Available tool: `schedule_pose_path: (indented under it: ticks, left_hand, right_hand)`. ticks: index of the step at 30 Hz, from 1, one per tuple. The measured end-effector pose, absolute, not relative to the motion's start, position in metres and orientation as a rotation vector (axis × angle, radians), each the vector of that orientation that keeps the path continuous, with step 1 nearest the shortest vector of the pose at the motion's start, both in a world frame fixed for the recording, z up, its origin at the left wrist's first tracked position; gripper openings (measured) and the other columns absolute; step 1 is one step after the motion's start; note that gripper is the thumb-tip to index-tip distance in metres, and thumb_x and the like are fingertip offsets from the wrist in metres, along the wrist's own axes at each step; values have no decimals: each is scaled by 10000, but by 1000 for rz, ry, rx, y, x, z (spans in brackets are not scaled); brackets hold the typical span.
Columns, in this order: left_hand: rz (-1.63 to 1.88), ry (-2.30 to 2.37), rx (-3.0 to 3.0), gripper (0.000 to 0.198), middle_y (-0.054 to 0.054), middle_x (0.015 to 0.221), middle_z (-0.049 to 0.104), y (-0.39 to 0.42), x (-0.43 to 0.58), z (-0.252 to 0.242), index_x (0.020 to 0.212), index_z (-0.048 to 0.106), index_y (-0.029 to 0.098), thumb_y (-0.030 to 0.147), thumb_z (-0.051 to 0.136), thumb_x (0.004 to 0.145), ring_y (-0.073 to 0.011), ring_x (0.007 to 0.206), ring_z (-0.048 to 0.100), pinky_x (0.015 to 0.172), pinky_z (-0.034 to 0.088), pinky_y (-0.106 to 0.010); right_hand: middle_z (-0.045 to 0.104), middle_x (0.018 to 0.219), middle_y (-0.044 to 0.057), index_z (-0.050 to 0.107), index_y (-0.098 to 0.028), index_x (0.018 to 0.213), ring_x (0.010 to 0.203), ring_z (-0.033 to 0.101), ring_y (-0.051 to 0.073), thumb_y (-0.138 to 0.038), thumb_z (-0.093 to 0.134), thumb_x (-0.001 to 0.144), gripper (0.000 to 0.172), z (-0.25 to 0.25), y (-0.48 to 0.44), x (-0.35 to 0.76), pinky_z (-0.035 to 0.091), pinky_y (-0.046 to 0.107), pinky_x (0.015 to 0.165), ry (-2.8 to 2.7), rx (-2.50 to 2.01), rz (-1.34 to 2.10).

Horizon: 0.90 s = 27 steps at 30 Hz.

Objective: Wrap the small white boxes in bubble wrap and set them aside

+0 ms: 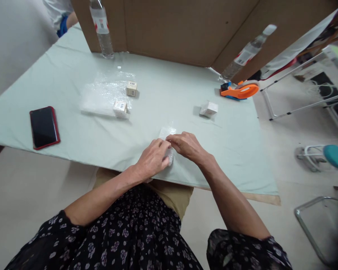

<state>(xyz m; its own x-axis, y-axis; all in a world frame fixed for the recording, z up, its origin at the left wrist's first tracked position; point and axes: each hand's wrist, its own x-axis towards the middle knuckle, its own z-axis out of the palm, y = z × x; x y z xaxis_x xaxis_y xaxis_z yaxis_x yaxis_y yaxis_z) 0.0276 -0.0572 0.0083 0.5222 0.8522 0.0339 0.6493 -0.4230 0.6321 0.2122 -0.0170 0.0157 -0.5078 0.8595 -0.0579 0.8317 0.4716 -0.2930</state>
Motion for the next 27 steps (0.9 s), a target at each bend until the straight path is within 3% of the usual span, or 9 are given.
schedule_pose_path:
  ticks: [6, 11, 15, 18, 24, 27]
  left_hand:
    - [354, 1171, 2310, 223, -94, 1069, 560, -54, 27, 12, 1066, 640, 192, 175, 547, 864, -233, 991, 549, 896, 535, -389]
    - [342, 1174, 2297, 246, -97, 1038, 561, -52, 27, 14, 1076, 667, 162, 178, 554, 858, -229, 967, 558, 909, 537, -386]
    - [385, 1173, 2287, 226, -88, 1029, 558, -53, 27, 12, 1039, 677, 179, 163, 563, 845, -225, 962, 564, 895, 543, -376]
    - [410, 1172, 2287, 237, -91, 1032, 559, -54, 26, 10, 1054, 678, 179, 165, 561, 848, -231, 979, 565, 905, 541, -388]
    - [382, 1193, 2293, 277, -111, 1065, 575, -55, 27, 10, 1100, 678, 161, 165, 557, 850, -258, 1041, 571, 929, 535, -403]
    - [375, 1198, 2321, 274, -131, 1194, 581, -56, 28, 12, 1114, 670, 156, 168, 556, 864, -266, 1116, 565, 966, 522, -399]
  right_hand:
    - [754, 787, -14, 745, -290, 931, 683, 625, 159, -190, 585, 866, 200, 2, -7, 218, 394, 291, 684, -2540, -1508, 538]
    - [727, 779, -15, 658, -259, 1231, 679, 625, 153, -276, 642, 847, 385, 3, -17, 225, 453, 288, 709, -2201, -1537, 622]
    - [731, 834, 36, 694, -177, 1057, 663, 623, 159, -379, 669, 821, 312, -2, -13, 236, 495, 315, 707, -1764, -1785, 604]
    - [733, 825, 52, 711, -163, 958, 676, 629, 174, -400, 742, 738, 325, -13, 2, 238, 497, 329, 697, -1741, -1893, 687]
    - [655, 694, 18, 709, -173, 819, 639, 572, 159, -405, 778, 651, 294, -29, 23, 221, 445, 292, 622, -1686, -1928, 817]
    - [602, 646, -12, 699, -161, 794, 605, 522, 137, -389, 744, 634, 282, -32, 25, 217, 405, 270, 581, -1592, -1898, 967]
